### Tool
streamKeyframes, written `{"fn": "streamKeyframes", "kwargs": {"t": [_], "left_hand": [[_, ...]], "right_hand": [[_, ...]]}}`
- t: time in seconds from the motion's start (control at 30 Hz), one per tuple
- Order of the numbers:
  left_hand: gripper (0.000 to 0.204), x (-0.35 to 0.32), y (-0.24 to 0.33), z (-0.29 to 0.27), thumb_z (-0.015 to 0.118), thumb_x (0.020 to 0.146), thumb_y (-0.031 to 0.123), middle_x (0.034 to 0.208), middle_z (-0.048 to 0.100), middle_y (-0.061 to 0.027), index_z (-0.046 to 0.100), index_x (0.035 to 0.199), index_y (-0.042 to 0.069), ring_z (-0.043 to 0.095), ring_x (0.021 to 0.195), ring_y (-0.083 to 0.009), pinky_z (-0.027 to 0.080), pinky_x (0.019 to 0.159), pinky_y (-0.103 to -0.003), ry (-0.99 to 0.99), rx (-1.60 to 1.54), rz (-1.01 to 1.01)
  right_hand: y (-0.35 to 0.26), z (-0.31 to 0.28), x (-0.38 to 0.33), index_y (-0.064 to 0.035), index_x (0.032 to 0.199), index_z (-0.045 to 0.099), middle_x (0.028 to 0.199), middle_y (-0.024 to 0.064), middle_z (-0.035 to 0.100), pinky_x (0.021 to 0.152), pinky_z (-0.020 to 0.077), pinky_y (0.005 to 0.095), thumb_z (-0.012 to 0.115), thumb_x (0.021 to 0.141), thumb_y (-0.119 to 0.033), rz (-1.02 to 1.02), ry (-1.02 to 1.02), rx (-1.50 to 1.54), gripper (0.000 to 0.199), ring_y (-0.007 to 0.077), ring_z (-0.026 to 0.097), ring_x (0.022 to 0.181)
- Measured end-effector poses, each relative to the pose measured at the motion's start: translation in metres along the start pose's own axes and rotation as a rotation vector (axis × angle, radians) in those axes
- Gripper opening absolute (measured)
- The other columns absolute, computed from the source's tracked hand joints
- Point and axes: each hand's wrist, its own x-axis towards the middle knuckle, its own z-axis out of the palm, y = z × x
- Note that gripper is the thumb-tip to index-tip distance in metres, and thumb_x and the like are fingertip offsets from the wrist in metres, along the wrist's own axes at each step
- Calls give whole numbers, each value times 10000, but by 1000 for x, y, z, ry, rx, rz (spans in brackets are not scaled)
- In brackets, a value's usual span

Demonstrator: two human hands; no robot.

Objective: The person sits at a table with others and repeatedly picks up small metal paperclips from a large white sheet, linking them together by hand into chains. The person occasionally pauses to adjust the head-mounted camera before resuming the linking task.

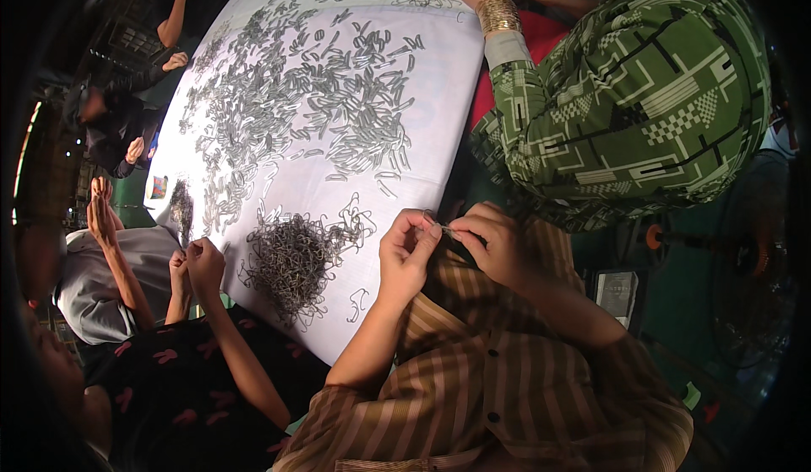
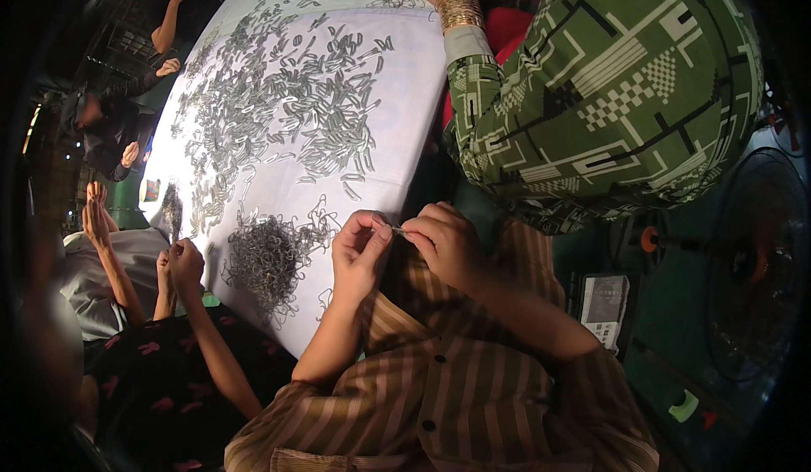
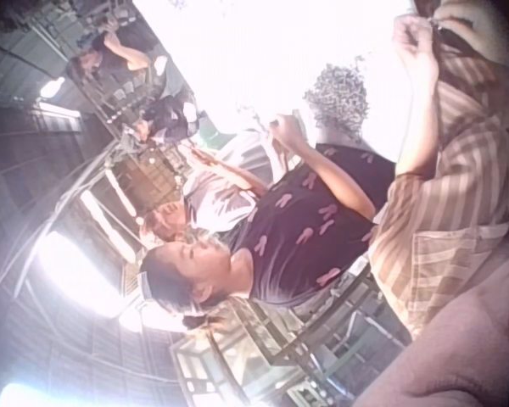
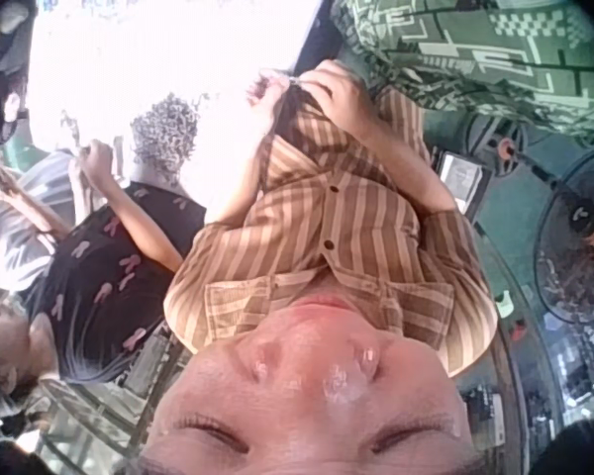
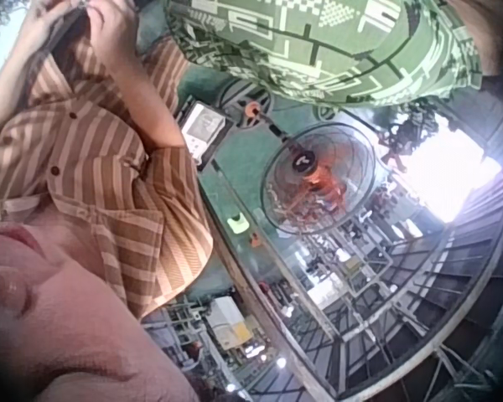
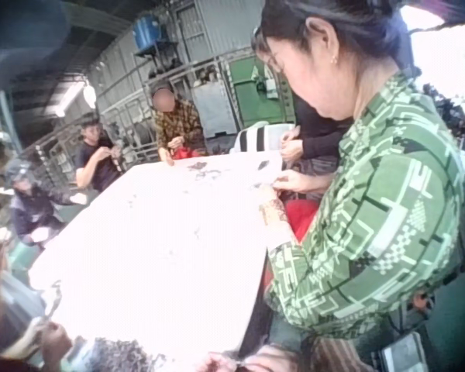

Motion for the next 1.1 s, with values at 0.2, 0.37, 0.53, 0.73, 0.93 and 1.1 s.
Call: {"fn": "streamKeyframes", "kwargs": {"t": [0.2, 0.37, 0.53, 0.73, 0.93, 1.1], "left_hand": [[56, -6, 5, 8, 568, 890, -21, 979, 634, -126, 525, 919, -1, 556, 824, -141, 447, 757, -248, -55, 289, 372], [72, -5, 9, 3, 561, 867, -48, 944, 631, -139, 523, 913, -7, 589, 822, -182, 463, 742, -268, -135, 368, 407], [68, -7, 7, 3, 544, 889, -34, 964, 626, -154, 501, 924, 5, 588, 880, -187, 460, 812, -299, -160, 380, 392], [92, -6, 7, 5, 568, 862, -57, 933, 625, -157, 504, 892, 2, 615, 865, -212, 478, 788, -299, -90, 338, 387], [98, -1, 5, 7, 567, 860, -66, 920, 620, -148, 496, 888, -6, 616, 872, -212, 471, 786, -292, -83, 337, 366], [90, 0, 3, 8, 565, 867, -61, 916, 619, -131, 502, 891, -1, 601, 852, -185, 463, 763, -273, -29, 332, 318]], "right_hand": [[15, -11, 12, -22, 851, 663, 756, 89, 600, 663, 467, 366, 683, 780, -34, -4, -127, 191, 74, 238, 581, 700], [41, 18, 38, -22, 950, 675, 798, 93, 609, 709, 490, 347, 675, 803, -84, 69, -126, 51, 160, 246, 608, 756], [64, 74, 73, -42, 1029, 676, 837, 88, 583, 781, 463, 373, 700, 784, -129, -100, -153, -260, 261, 289, 578, 855], [77, 95, 95, -39, 856, 661, 869, 110, 593, 821, 449, 428, 685, 775, -130, -65, -246, -319, 124, 306, 582, 899], [77, 92, 100, -37, 829, 624, 862, 109, 597, 750, 466, 402, 664, 787, -59, 25, -214, -271, 62, 291, 601, 847], [39, 46, 90, -8, 880, 603, 798, 73, 620, 615, 478, 284, 648, 819, -34, 354, -155, 187, 80, 147, 598, 661]]}}
